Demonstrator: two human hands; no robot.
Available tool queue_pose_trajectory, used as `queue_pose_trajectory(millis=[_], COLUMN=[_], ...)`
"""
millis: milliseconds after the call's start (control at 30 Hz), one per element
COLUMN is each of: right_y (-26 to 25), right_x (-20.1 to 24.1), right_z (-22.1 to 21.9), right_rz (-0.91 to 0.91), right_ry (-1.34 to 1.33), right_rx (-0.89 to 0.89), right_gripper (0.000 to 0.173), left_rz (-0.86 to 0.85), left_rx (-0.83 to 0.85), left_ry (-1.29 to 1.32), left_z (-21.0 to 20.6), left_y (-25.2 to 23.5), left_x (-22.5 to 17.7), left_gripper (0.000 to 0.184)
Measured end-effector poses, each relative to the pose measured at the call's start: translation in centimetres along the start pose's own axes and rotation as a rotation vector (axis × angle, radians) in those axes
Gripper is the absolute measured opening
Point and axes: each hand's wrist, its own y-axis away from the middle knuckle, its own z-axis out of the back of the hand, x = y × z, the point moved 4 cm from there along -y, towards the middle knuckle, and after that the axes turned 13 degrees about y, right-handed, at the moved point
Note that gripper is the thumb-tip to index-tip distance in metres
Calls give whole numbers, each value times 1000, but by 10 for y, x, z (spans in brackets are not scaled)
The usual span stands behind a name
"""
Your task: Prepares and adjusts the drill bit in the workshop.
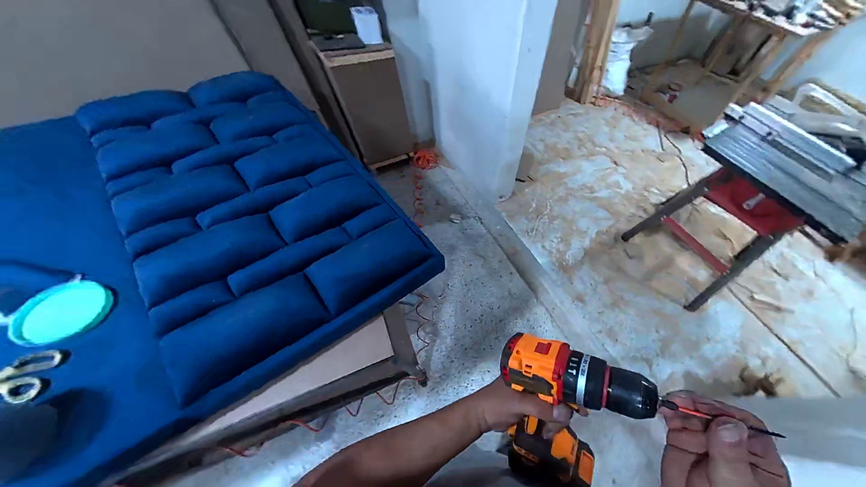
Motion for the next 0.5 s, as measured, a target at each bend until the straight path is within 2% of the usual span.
queue_pose_trajectory(millis=[133, 200, 300, 500], right_y=[-113, -159, -210, -292], right_x=[-31, -50, -97, -221], right_z=[-4, -18, -44, -103], right_rz=[-13, -35, -78, -49], right_ry=[5, 5, 106, 351], right_rx=[319, 551, 881, 1189], right_gripper=[22, 33, 42, 36], left_rz=[-178, -277, -477, -923], left_rx=[-84, -147, -308, -697], left_ry=[55, 65, 42, -101], left_z=[26, 41, 68, 127], left_y=[-59, -72, -67, -21], left_x=[-24, -40, -61, -94], left_gripper=[27, 28, 30, 32])
